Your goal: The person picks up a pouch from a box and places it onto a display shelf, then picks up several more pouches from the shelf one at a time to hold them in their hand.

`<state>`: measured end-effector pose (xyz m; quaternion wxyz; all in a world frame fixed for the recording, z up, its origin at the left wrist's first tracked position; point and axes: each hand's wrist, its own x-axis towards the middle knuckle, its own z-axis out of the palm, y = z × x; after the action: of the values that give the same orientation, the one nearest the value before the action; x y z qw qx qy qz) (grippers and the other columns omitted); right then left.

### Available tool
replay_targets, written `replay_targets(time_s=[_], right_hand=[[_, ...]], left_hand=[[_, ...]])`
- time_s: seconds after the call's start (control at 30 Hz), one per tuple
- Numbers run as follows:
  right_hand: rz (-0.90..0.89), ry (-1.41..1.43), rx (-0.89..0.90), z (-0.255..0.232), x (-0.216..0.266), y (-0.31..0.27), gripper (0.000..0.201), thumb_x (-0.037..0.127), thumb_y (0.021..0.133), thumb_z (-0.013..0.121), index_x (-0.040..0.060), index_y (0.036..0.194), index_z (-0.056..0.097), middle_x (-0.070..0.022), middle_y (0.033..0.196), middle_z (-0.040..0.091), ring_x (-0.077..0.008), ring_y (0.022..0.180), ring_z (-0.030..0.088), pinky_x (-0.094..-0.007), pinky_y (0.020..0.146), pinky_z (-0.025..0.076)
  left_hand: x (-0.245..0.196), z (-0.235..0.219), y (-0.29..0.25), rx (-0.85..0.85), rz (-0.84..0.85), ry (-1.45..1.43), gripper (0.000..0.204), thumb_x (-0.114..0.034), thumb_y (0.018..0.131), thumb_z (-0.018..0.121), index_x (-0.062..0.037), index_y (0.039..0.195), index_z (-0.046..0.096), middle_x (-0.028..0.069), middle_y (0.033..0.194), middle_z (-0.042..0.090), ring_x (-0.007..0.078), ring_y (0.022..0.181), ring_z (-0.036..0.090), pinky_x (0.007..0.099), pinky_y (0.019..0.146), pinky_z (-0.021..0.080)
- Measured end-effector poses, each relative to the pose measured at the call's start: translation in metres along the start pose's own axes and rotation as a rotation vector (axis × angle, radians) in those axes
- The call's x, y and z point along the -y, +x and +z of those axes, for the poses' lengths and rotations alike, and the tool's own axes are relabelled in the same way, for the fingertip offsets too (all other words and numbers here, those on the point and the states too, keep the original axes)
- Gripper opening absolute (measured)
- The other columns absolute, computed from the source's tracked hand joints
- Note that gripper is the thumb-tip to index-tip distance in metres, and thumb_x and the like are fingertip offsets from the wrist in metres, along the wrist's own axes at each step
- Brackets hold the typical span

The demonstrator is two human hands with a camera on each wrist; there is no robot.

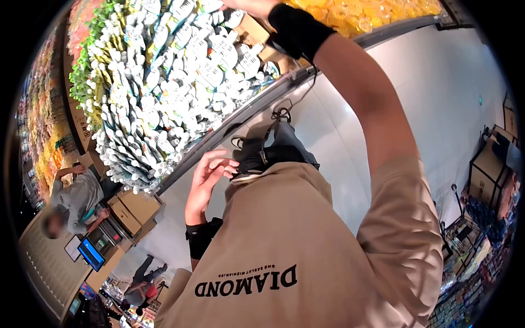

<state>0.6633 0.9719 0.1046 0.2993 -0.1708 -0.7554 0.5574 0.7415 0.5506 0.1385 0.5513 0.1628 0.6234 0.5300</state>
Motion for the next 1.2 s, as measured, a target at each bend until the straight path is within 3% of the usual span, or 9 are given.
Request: replay_targets(time_s=[0.2,0.23,0.33,0.37,0.43,0.47,0.83,1.0,1.2], right_hand=[[-0.066,-0.180,-0.119,-0.004,-0.009,-0.018,0.024,0.007,0.084,0.064,0.0046,0.104,0.076,-0.0055,0.076,0.072,-0.0145,0.063,0.061,-0.0349,0.059,0.050],[0.047,0.001,0.005,-0.011,-0.005,-0.021,0.038,0.006,0.085,0.064,0.0082,0.122,0.072,-0.0075,0.090,0.075,-0.0145,0.078,0.067,-0.0319,0.071,0.054],[-0.210,0.622,0.287,-0.021,-0.002,-0.030,0.066,0.010,0.089,0.065,0.0179,0.152,0.049,-0.0148,0.133,0.064,-0.0175,0.126,0.056,-0.0278,0.108,0.040],[-0.216,0.619,0.288,-0.017,-0.008,-0.025,0.066,0.010,0.089,0.065,0.0179,0.152,0.049,-0.0148,0.133,0.064,-0.0175,0.126,0.056,-0.0278,0.108,0.040],[0.332,0.251,0.095,-0.004,-0.030,-0.008,0.068,0.016,0.090,0.075,-0.0112,0.143,0.042,-0.0199,0.101,0.070,-0.0199,0.082,0.074,-0.0287,0.067,0.058],[0.348,0.238,0.060,-0.006,-0.023,-0.010,0.065,0.012,0.090,0.075,-0.0151,0.140,0.043,-0.0231,0.104,0.069,-0.0241,0.080,0.076,-0.0307,0.071,0.060],[0.157,-0.071,-0.022,-0.051,0.036,-0.023,0.033,0.007,0.094,0.070,-0.0104,0.120,0.062,-0.0142,0.100,0.073,-0.0205,0.083,0.076,-0.0257,0.073,0.057],[0.058,0.145,-0.010,-0.088,0.084,-0.045,0.026,0.006,0.094,0.069,-0.0093,0.115,0.065,-0.0131,0.097,0.074,-0.0212,0.077,0.076,-0.0276,0.067,0.057],[0.345,0.246,0.499,-0.092,0.179,-0.095,0.025,0.009,0.093,0.071,-0.0081,0.111,0.065,-0.0115,0.093,0.072,-0.0155,0.074,0.071,-0.0279,0.066,0.059]], left_hand=[[-0.008,-0.011,-0.002,-0.024,0.052,0.010,0.032,-0.008,0.102,0.053,-0.0037,0.134,0.053,0.0146,0.115,0.068,0.0215,0.101,0.066,0.0338,0.089,0.050],[-0.008,-0.014,-0.003,-0.029,0.057,0.004,0.032,-0.008,0.102,0.053,-0.0036,0.134,0.053,0.0143,0.115,0.068,0.0214,0.101,0.066,0.0336,0.089,0.050],[-0.008,-0.018,-0.003,-0.035,0.068,-0.003,0.031,-0.008,0.103,0.052,-0.0035,0.133,0.055,0.0138,0.115,0.069,0.0210,0.101,0.066,0.0333,0.088,0.050],[-0.009,-0.018,0.000,-0.024,0.069,-0.002,0.030,-0.008,0.103,0.052,-0.0034,0.133,0.056,0.0135,0.115,0.069,0.0207,0.101,0.066,0.0330,0.088,0.050],[-0.014,-0.017,0.007,-0.010,0.084,0.002,0.030,-0.008,0.103,0.052,-0.0036,0.132,0.056,0.0132,0.115,0.069,0.0205,0.101,0.066,0.0328,0.088,0.050],[-0.016,-0.015,0.009,-0.001,0.084,0.000,0.030,-0.008,0.103,0.051,-0.0037,0.132,0.056,0.0129,0.115,0.069,0.0203,0.101,0.066,0.0325,0.088,0.050],[-0.051,-0.010,0.038,0.045,0.226,0.064,0.026,-0.012,0.104,0.054,-0.0023,0.127,0.060,0.0132,0.113,0.071,0.0200,0.100,0.067,0.0329,0.088,0.052],[-0.073,-0.009,0.046,0.005,0.288,0.010,0.031,-0.024,0.104,0.054,-0.0028,0.127,0.057,0.0156,0.122,0.066,0.0232,0.106,0.066,0.0352,0.089,0.052],[-0.073,-0.013,0.071,0.171,0.305,-0.440,0.077,-0.063,0.100,0.044,-0.0042,0.150,0.038,0.0209,0.152,0.044,0.0368,0.135,0.050,0.0517,0.109,0.044]])
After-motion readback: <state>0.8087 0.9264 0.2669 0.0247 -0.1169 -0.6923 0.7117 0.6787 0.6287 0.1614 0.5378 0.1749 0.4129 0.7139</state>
